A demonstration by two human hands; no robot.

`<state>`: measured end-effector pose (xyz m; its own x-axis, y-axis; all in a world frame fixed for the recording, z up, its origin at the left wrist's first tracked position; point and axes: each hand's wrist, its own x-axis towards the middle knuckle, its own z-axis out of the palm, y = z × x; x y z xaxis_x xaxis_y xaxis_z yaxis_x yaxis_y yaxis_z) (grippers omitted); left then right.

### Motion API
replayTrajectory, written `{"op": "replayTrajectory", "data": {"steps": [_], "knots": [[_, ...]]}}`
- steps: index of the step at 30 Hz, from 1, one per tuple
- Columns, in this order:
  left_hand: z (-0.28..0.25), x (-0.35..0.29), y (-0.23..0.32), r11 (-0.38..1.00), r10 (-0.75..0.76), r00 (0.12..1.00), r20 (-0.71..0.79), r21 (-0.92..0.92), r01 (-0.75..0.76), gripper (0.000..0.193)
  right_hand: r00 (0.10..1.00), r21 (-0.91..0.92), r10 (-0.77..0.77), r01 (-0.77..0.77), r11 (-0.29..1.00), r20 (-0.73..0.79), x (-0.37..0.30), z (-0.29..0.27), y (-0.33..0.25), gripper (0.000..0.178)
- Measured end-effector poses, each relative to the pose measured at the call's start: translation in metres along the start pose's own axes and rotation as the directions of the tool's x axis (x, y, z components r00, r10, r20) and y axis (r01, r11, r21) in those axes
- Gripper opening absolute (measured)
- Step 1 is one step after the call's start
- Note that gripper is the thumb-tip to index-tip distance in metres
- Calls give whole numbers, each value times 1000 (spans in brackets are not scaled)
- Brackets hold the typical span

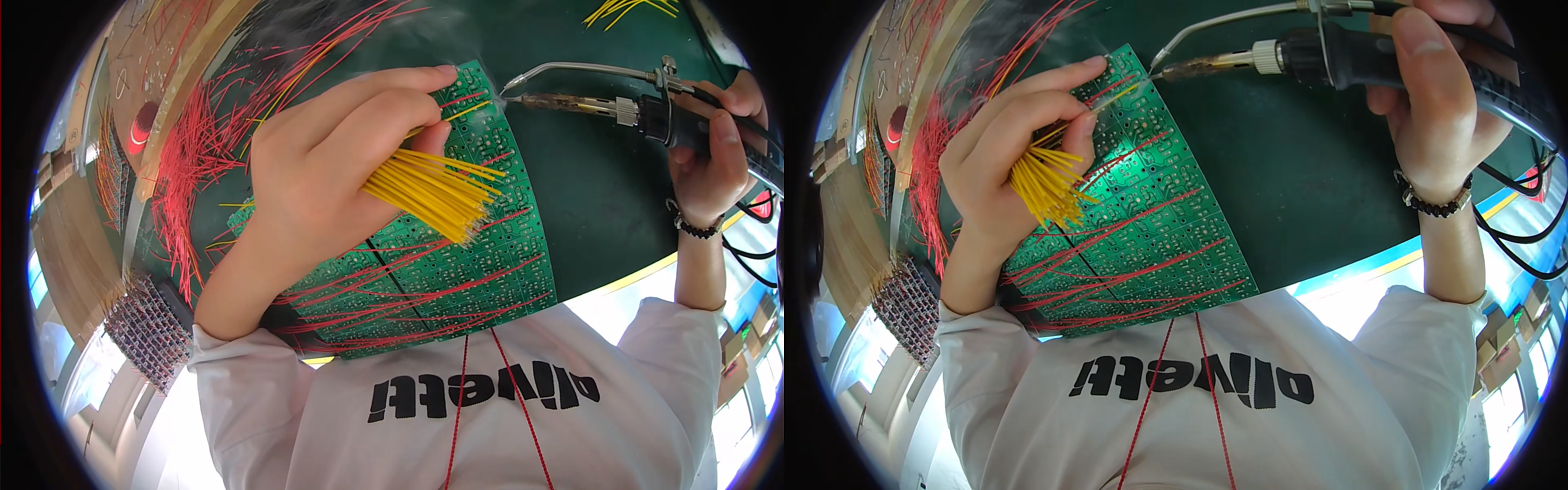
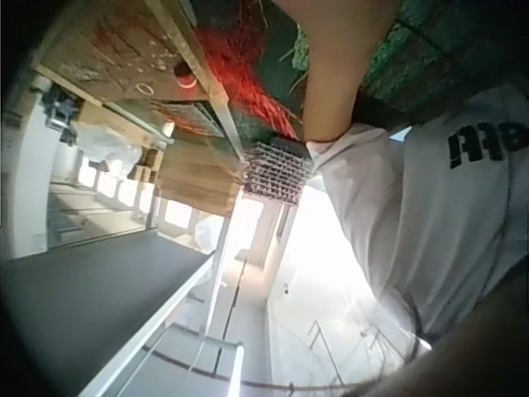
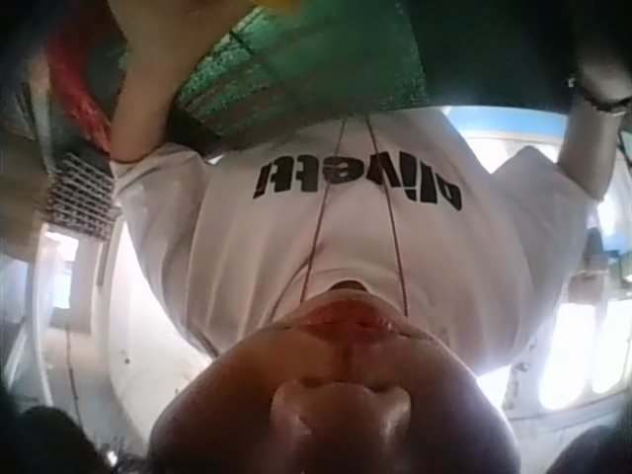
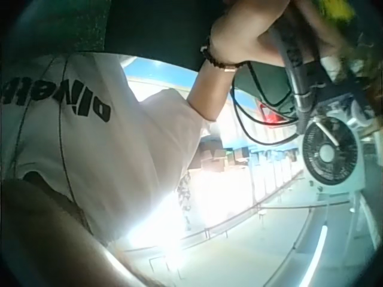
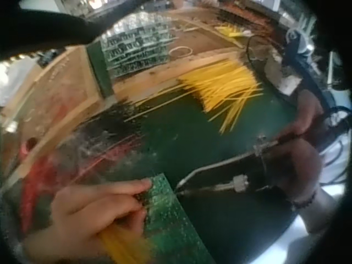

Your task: The person picks up a bundle of wires and solders them one by one onto a circuit board using a soldering tool.

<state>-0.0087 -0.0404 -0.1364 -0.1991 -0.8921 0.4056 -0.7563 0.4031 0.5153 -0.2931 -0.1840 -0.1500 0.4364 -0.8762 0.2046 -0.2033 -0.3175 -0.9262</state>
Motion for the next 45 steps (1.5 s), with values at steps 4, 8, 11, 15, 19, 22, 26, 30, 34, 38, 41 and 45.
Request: {"op": "replayTrajectory", "data": {"steps": [4,8,11,15,19,22,26,30,34,38,41,45], "knots": [[-1,0,2,999,-31,999,29,-16,32,15,998,122,-55,55,991,-2,-1,0,4,26],[0,0,2,999,-43,999,31,-19,44,15,998,210,-63,55,976,32,1,2,5,26],[1,1,2,1000,-23,1000,20,-12,23,15,995,292,-58,32,956,81,2,4,3,26],[0,1,3,999,-32,999,25,-6,33,15,995,251,-81,66,966,50,2,8,1,25],[-1,1,4,999,-47,998,40,1,47,14,981,65,-189,192,979,-46,2,10,0,23],[0,2,3,999,-39,999,32,1,39,14,987,170,-149,156,973,-54,2,9,-1,22],[0,2,3,999,-36,999,28,2,36,13,991,327,-131,113,938,35,2,5,-1,21],[0,0,2,999,-38,999,38,2,38,14,996,248,-84,81,965,2,2,5,0,20],[0,2,2,1000,-26,999,31,4,25,14,994,279,-108,102,955,6,3,9,-3,19],[-3,1,5,997,-74,995,61,-24,76,7,988,270,-23,64,961,-153,3,15,-10,17],[-8,3,2,999,-41,999,13,-34,42,13,971,228,-90,141,964,-221,5,20,-11,14],[-25,8,-3,985,-116,988,-102,-141,102,32,962,249,-76,143,958,-261,9,20,-6,9]]}}
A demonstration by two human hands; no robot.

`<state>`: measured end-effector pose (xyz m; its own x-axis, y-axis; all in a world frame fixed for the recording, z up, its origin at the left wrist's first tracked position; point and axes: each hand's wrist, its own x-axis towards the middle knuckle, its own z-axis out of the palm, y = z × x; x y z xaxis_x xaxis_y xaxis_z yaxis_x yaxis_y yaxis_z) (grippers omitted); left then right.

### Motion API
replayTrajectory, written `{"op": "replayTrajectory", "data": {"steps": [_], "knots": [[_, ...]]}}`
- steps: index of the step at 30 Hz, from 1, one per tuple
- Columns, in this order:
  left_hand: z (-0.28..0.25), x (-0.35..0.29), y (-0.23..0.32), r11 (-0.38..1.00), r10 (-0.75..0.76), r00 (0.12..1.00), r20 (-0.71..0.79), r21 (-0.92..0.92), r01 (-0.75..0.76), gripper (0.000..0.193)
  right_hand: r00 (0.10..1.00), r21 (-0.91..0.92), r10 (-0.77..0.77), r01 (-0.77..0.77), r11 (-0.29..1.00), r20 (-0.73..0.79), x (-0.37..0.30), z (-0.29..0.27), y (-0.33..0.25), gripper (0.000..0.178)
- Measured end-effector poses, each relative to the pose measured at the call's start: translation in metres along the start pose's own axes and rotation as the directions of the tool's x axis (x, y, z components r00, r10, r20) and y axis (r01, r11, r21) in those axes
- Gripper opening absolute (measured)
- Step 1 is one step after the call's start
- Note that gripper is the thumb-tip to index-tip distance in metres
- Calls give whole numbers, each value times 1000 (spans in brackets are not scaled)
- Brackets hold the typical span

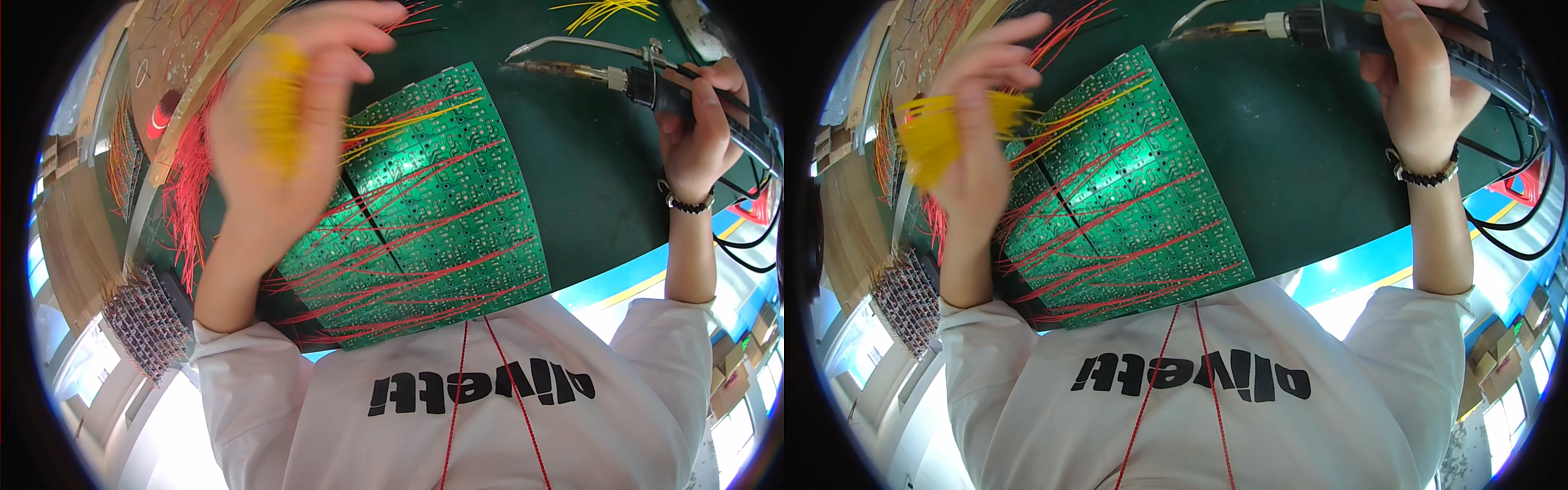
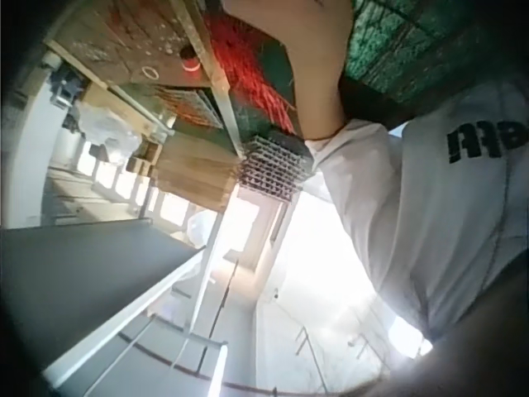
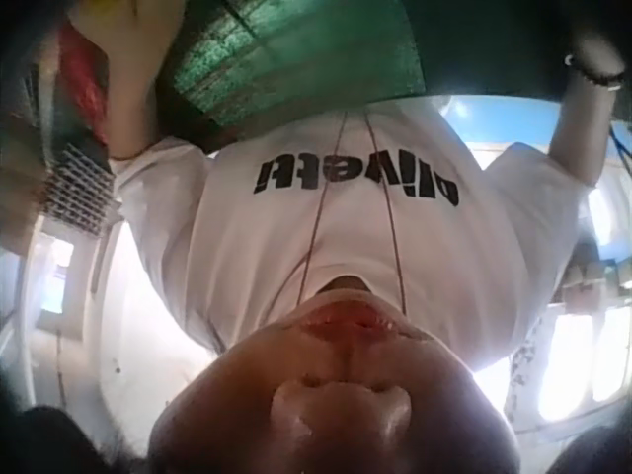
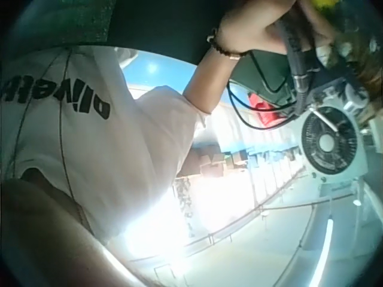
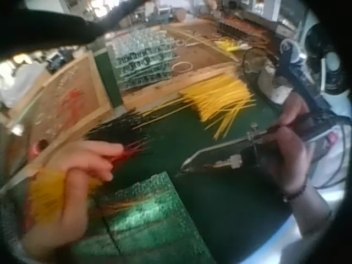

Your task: The person picks up a bundle of wires and solders them one by one onto a circuit board using a soldering tool.

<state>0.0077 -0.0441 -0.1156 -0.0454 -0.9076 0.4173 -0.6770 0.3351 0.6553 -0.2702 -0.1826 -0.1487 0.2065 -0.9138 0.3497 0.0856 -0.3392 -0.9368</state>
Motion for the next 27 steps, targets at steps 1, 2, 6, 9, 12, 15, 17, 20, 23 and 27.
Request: {"op": "replayTrajectory", "data": {"steps": [1,2,6,9,12,15,17,20,23,27], "knots": [[-11,3,1,998,38,997,-62,-40,-41,31,1000,1,-9,9,1000,5,2,-2,2,9],[-20,0,5,987,-39,978,-207,-161,6,30,1000,39,-6,6,999,13,4,-4,2,8],[-80,-27,30,901,-100,978,-181,-433,12,26,999,172,-24,18,985,36,14,-9,6,7],[-99,-66,39,819,-96,973,-208,-572,-41,22,999,236,-33,36,971,-16,22,-8,4,6],[-94,-102,42,914,-129,930,-344,-404,-23,19,994,261,1,29,965,-114,24,-1,-6,12],[-90,-117,47,936,-169,907,-385,-350,26,14,997,284,-52,67,956,-60,17,8,-28,15],[-92,-118,48,982,-7,976,-217,-185,-34,15,996,246,-66,79,966,-59,7,15,-44,15],[-99,-118,42,990,140,990,-18,-7,-140,20,996,479,-83,52,876,44,-17,28,-58,15],[-98,-129,36,981,131,985,-109,-131,-145,15,998,332,-65,64,941,-11,-37,44,-63,18],[-103,-152,26,999,-18,1000,-13,-43,17,23,446,-487,-786,846,215,427,-50,68,-65,32]]}}
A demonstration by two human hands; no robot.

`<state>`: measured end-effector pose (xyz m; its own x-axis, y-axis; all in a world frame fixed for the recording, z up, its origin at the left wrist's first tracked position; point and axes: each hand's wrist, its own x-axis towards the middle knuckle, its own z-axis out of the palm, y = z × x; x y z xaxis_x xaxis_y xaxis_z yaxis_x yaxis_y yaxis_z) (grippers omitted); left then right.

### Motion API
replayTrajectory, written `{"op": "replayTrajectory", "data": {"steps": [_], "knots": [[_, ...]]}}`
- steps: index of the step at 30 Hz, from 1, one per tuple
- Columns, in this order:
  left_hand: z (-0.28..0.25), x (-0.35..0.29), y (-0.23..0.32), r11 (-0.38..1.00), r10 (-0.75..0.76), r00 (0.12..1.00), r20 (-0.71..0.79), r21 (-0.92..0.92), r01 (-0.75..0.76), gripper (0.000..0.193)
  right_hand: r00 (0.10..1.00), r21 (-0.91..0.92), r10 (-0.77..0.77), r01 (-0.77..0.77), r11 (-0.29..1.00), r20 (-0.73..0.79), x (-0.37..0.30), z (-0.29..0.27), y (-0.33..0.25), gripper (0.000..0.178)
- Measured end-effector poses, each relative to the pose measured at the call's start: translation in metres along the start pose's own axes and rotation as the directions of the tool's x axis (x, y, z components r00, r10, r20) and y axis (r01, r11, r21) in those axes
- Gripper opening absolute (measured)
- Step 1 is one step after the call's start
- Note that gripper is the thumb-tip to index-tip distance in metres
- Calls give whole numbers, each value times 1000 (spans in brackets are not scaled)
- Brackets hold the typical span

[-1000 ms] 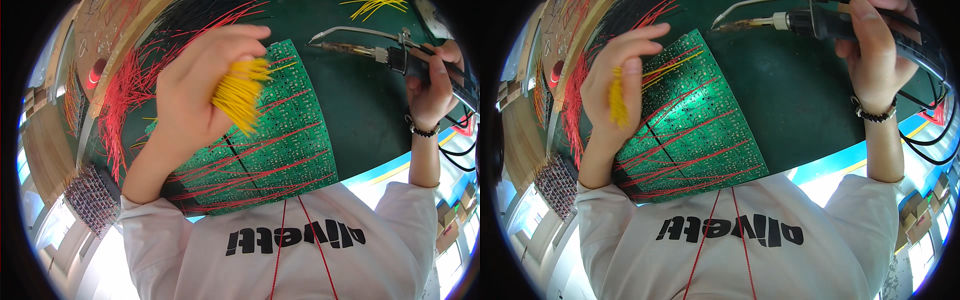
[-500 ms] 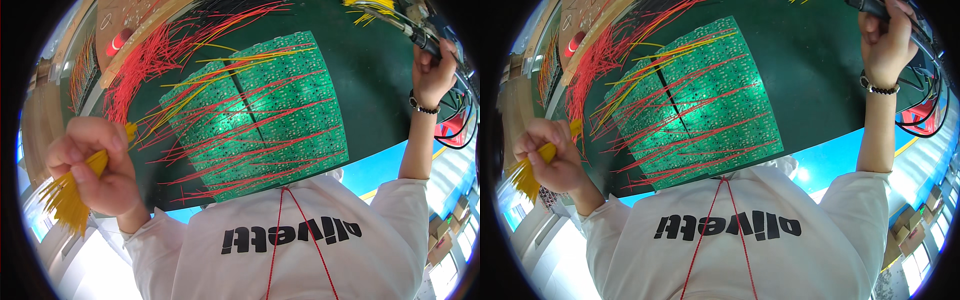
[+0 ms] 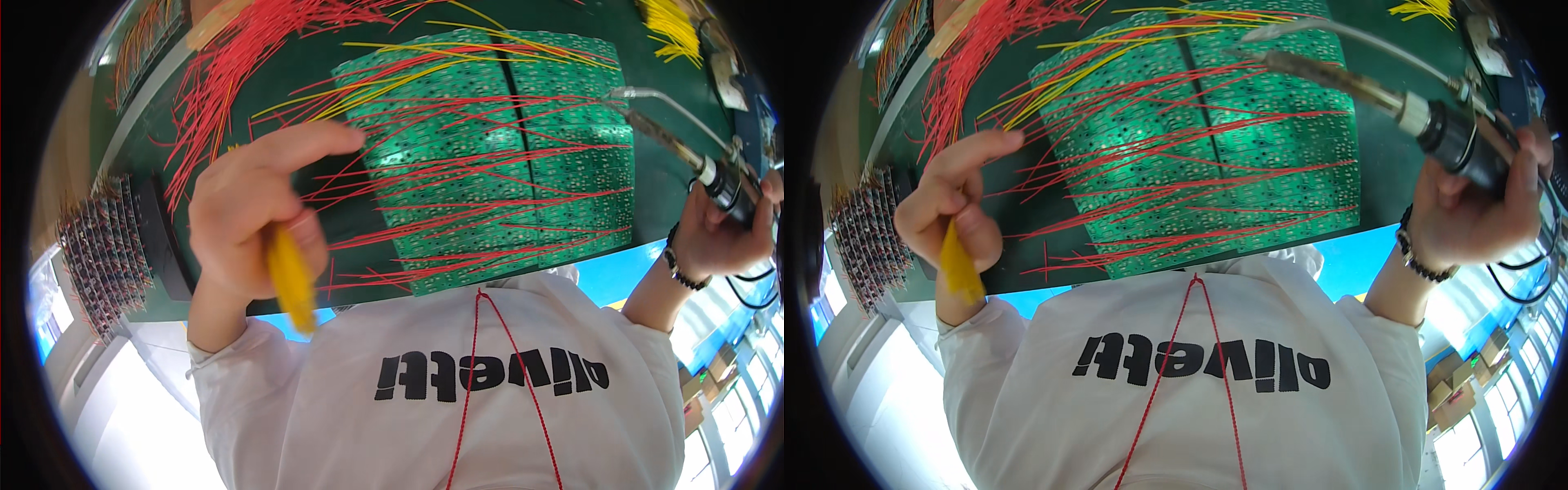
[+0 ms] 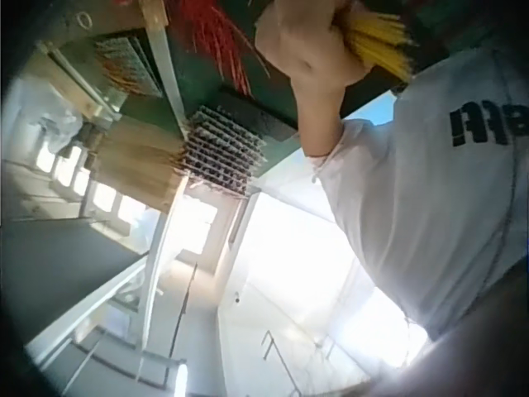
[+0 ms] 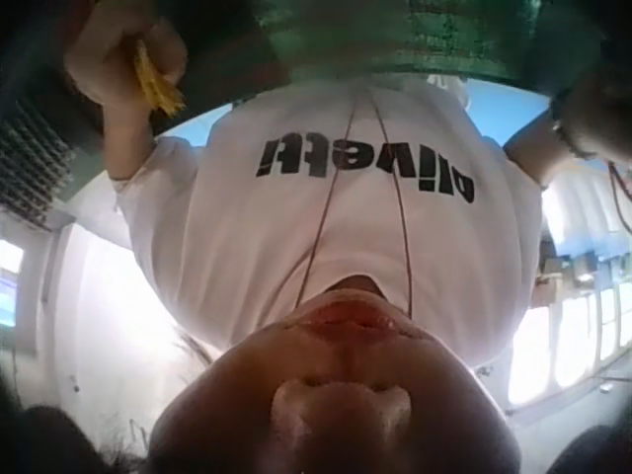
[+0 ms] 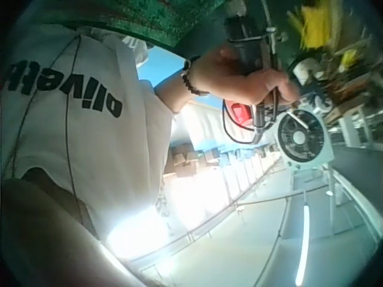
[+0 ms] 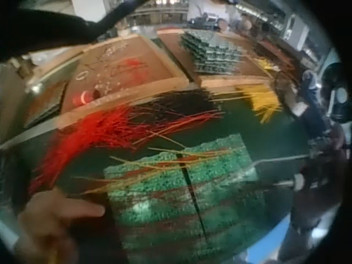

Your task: The person picks up a bundle of wires and solders them one by one onto a circuit board using a soldering tool.

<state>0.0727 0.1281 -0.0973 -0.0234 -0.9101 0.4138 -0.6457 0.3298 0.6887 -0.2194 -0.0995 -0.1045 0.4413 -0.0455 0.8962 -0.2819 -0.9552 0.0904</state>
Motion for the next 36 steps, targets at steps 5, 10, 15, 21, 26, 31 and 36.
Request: {"op": "replayTrajectory", "data": {"steps": [5,10,15,21,26,31,36], "knots": [[0,0,-10,951,170,980,105,243,-191,12,965,125,18,-53,991,263,14,2,-33,55],[-6,3,-14,975,159,985,69,146,-168,19,408,828,823,-547,-126,395,13,3,-62,14],[-4,-12,-22,998,-29,998,63,51,26,14,449,764,712,-616,-192,541,8,12,-66,28],[4,-32,-26,941,40,999,-23,336,-30,14,441,612,562,-776,-152,699,14,19,-64,29],[9,-29,-28,932,57,997,-51,360,-35,14,436,514,473,-857,-43,766,16,20,-57,16],[7,-20,-32,924,100,995,-24,373,-84,13,414,436,421,-898,47,807,8,17,-50,9],[12,-16,-27,943,66,996,-52,331,-45,15,401,388,398,-914,116,825,1,18,-49,17]]}}
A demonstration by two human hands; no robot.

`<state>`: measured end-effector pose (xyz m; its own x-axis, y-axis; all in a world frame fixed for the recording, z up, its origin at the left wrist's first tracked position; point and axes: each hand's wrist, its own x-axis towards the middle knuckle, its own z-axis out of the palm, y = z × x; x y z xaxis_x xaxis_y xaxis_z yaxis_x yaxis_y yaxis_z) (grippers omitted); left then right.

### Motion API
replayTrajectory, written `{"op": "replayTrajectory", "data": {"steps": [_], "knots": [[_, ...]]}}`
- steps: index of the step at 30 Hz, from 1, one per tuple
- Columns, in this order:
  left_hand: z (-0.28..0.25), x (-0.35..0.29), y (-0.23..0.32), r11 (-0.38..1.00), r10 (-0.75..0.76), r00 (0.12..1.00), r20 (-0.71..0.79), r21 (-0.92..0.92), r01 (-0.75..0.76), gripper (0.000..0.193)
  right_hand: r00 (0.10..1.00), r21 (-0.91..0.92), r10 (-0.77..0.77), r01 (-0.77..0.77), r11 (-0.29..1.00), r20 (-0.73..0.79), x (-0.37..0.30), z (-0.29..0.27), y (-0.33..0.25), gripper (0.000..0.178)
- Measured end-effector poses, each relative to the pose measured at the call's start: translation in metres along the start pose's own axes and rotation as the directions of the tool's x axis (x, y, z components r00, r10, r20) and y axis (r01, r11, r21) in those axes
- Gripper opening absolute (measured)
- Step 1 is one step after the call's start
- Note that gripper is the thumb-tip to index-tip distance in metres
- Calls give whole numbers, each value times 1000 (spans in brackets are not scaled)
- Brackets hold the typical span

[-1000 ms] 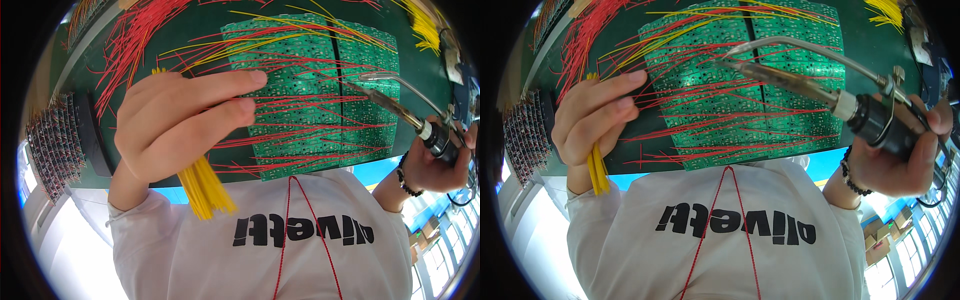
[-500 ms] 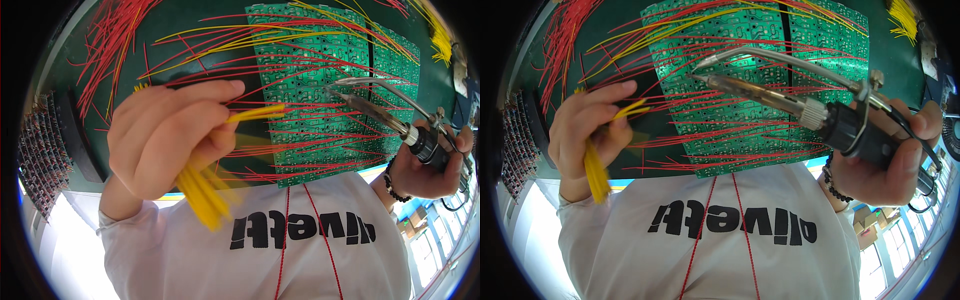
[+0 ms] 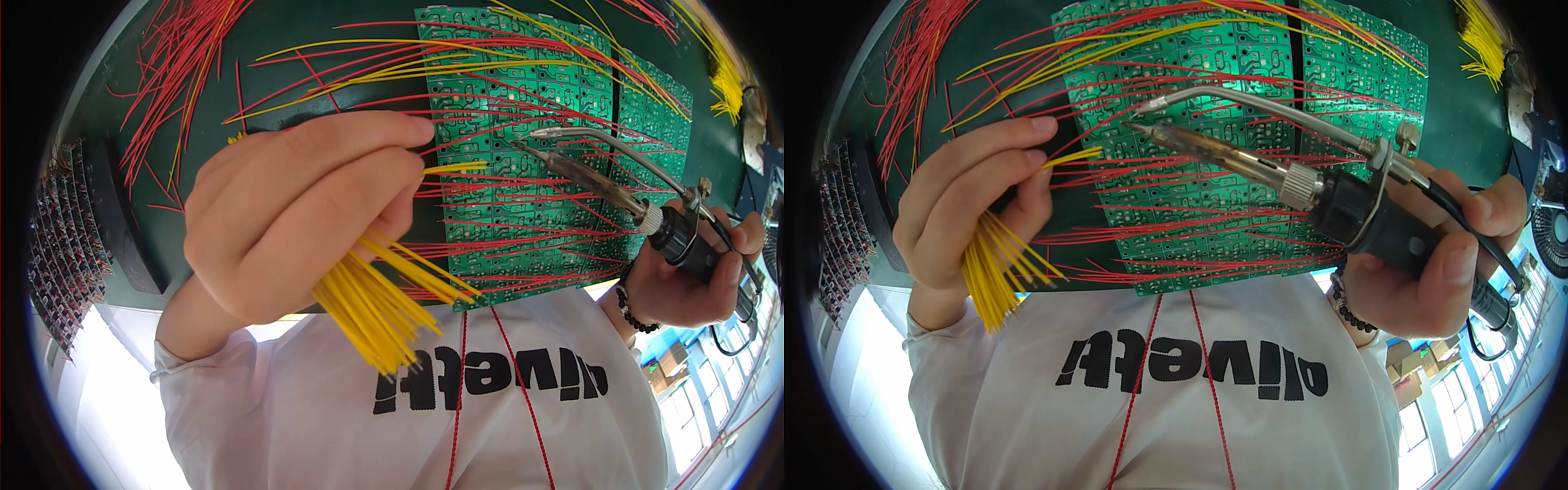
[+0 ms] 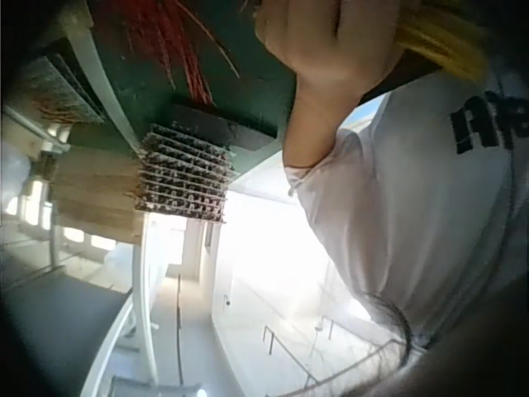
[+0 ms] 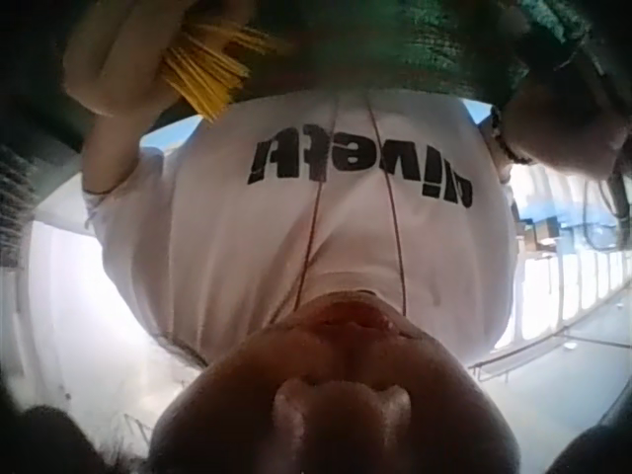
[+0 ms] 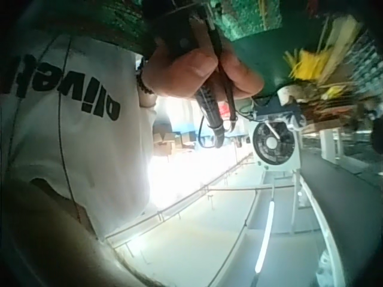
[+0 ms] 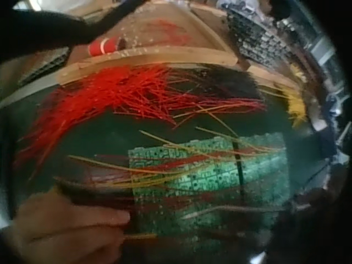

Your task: The person picks up a bundle of wires and solders them one by one onto a circuit board using a soldering tool.

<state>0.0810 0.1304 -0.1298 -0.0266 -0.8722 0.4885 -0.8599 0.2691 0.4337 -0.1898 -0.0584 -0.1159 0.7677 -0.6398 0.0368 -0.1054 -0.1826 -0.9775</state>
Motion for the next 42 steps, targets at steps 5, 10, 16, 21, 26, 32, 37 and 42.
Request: {"op": "replayTrajectory", "data": {"steps": [5,10,16,21,26,32,37,42], "knots": [[5,5,0,995,-84,996,41,-56,87,16,942,-653,-336,256,713,3,11,12,5,23],[8,11,2,996,-75,994,77,-37,78,16,804,-783,-594,382,491,19,14,14,0,25],[15,18,6,998,-67,995,75,16,66,15,991,-462,-117,136,876,71,0,-9,-10,22],[13,19,10,997,-58,990,126,63,51,14,998,-548,-47,59,835,37,-3,-13,-12,29],[13,18,10,994,-43,992,120,106,30,15,1000,-625,18,-13,781,1,4,-3,-16,37],[14,19,11,993,-54,991,119,110,41,14,999,-670,31,3,742,40,5,-4,-19,41],[13,19,11,994,-67,990,124,100,55,14,987,-560,158,-138,817,-14,0,-3,-16,43],[13,19,11,993,-67,989,128,100,54,14,990,-445,141,-130,886,-8,3,-3,-13,42]]}}
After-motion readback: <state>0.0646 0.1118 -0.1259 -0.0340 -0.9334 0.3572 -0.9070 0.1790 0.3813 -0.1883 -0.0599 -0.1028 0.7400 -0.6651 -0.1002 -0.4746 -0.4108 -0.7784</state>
